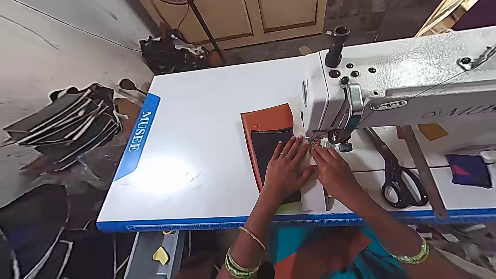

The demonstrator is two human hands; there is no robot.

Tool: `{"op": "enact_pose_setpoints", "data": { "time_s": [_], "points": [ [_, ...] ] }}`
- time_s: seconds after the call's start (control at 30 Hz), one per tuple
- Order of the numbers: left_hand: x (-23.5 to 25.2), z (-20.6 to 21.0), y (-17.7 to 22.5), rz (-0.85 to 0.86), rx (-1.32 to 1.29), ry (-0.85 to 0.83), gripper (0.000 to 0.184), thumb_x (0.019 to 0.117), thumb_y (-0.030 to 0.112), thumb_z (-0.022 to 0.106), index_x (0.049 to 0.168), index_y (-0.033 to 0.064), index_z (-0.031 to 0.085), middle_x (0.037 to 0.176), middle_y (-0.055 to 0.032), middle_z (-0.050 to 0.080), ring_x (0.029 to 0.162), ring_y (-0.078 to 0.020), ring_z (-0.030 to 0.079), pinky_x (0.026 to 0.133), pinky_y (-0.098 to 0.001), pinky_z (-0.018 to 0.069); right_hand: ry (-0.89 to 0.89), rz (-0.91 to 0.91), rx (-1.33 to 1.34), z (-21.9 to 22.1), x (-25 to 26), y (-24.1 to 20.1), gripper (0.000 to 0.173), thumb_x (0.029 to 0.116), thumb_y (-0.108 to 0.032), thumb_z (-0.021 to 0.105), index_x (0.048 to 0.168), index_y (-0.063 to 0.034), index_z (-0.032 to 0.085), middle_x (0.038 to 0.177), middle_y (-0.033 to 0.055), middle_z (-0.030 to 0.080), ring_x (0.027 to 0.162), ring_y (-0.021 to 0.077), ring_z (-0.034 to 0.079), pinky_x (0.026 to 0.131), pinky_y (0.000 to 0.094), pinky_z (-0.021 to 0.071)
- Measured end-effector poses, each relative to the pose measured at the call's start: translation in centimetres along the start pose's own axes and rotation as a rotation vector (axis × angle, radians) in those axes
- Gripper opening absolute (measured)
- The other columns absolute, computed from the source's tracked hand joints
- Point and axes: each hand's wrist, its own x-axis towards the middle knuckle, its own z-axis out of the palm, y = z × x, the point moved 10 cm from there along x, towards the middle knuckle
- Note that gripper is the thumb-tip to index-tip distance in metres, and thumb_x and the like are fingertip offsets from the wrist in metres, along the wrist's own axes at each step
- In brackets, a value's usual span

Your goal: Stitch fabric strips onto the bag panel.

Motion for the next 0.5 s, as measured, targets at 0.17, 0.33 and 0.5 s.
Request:
{"op": "enact_pose_setpoints", "data": {
  "time_s": [0.17, 0.33, 0.5],
  "points": [
    [1.2, 0.1, -0.7, -0.029, -0.007, -0.109, 0.061, 0.1037, 0.05, 0.041, 0.148, 0.0103, 0.055, 0.158, -0.0132, 0.046, 0.15, -0.0326, 0.037, 0.124, -0.0544, 0.0195, 0.105, -0.066, 0.031, -1.8, -1.7, -0.5, 0.032, 0.0859, 0.011, 0.056, 0.111, 0.0056, 0.075, 0.119, 0.019, 0.074, 0.107, 0.0373, 0.072, 0.086, 0.0431, 0.0596],
    [1.9, 0.1, -1.2, 0.019, 0.017, -0.059, 0.06, 0.1037, 0.05, 0.041, 0.141, 0.0081, 0.061, 0.157, -0.012, 0.048, 0.15, -0.0304, 0.038, 0.124, -0.0532, 0.0211, 0.073, -0.036, -0.051, -0.9, -1.6, -0.5, 0.037, 0.0833, 0.014, 0.058, 0.116, 0.0061, 0.073, 0.122, 0.0181, 0.073, 0.103, 0.0359, 0.072, 0.086, 0.0426, 0.0581],
    [2.6, -0.2, -1.5, 0.023, 0.008, -0.049, 0.057, 0.104, 0.045, 0.043, 0.141, 0.0069, 0.062, 0.157, -0.0126, 0.047, 0.15, -0.0313, 0.038, 0.123, -0.0549, 0.021, 0.057, -0.04, -0.115, -0.5, -0.8, -0.7, 0.036, 0.0828, 0.015, 0.059, 0.115, 0.0074, 0.073, 0.122, 0.0188, 0.072, 0.1, 0.035, 0.073, 0.082, 0.0419, 0.0579]
  ]
}}
